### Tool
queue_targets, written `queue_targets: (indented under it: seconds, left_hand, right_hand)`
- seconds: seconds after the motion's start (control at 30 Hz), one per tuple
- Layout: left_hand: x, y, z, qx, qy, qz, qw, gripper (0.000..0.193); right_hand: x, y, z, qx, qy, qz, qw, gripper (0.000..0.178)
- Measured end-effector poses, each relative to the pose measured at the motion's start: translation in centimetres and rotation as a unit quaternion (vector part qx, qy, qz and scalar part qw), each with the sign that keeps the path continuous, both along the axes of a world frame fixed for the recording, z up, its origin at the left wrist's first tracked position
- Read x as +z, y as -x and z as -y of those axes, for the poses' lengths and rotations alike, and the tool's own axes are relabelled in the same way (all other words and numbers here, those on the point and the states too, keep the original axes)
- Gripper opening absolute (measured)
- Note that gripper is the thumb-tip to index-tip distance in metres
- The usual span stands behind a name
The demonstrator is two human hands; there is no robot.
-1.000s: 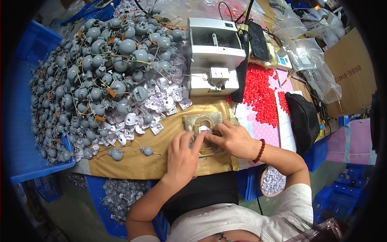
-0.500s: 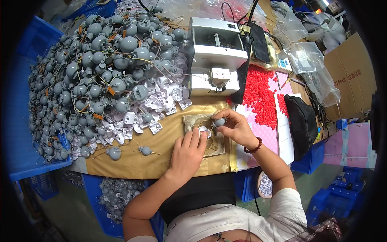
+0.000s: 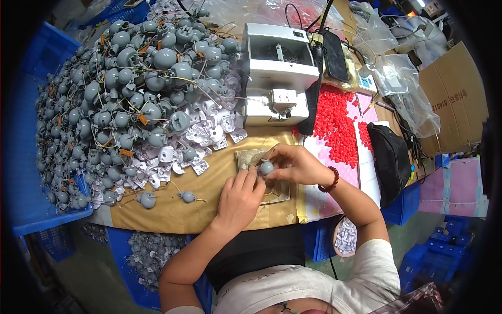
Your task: Assembling small spherical components using a pneumatic screwdriver at a factory workbench.
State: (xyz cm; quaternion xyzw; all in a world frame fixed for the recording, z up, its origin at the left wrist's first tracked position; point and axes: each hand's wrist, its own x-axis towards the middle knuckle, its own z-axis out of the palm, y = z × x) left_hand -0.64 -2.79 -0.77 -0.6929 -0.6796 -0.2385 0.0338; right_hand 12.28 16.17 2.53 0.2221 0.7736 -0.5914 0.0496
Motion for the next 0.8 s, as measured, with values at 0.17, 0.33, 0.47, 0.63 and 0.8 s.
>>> queue_targets:
  seconds: [0.17, 0.33, 0.47, 0.63, 0.8]
  left_hand:
    - [0.3, 0.2, -0.2, 0.003, 0.002, 0.028, 1.0, 0.028]
    - [0.8, 0.2, -1.3, 0.041, 0.012, 0.093, 0.995, 0.031]
    - [1.7, -0.3, -2.6, 0.083, 0.035, 0.146, 0.985, 0.04]
    - [1.7, -0.1, -2.3, 0.077, 0.035, 0.165, 0.983, 0.042]
    - [1.6, 0.1, -2.3, 0.06, 0.026, 0.159, 0.985, 0.042]
  right_hand:
    - [-0.5, -0.1, 0.4, 0.006, -0.237, -0.094, 0.967, 0.043]
    - [-0.7, -0.4, 1.2, -0.04, -0.224, -0.07, 0.971, 0.04]
    - [-0.4, -0.6, 1.8, -0.057, -0.214, -0.045, 0.974, 0.044]
    - [-1.6, -1.0, 1.1, -0.023, -0.195, -0.098, 0.976, 0.044]
    - [-2.1, -0.9, 0.7, -0.014, -0.224, -0.115, 0.968, 0.042]
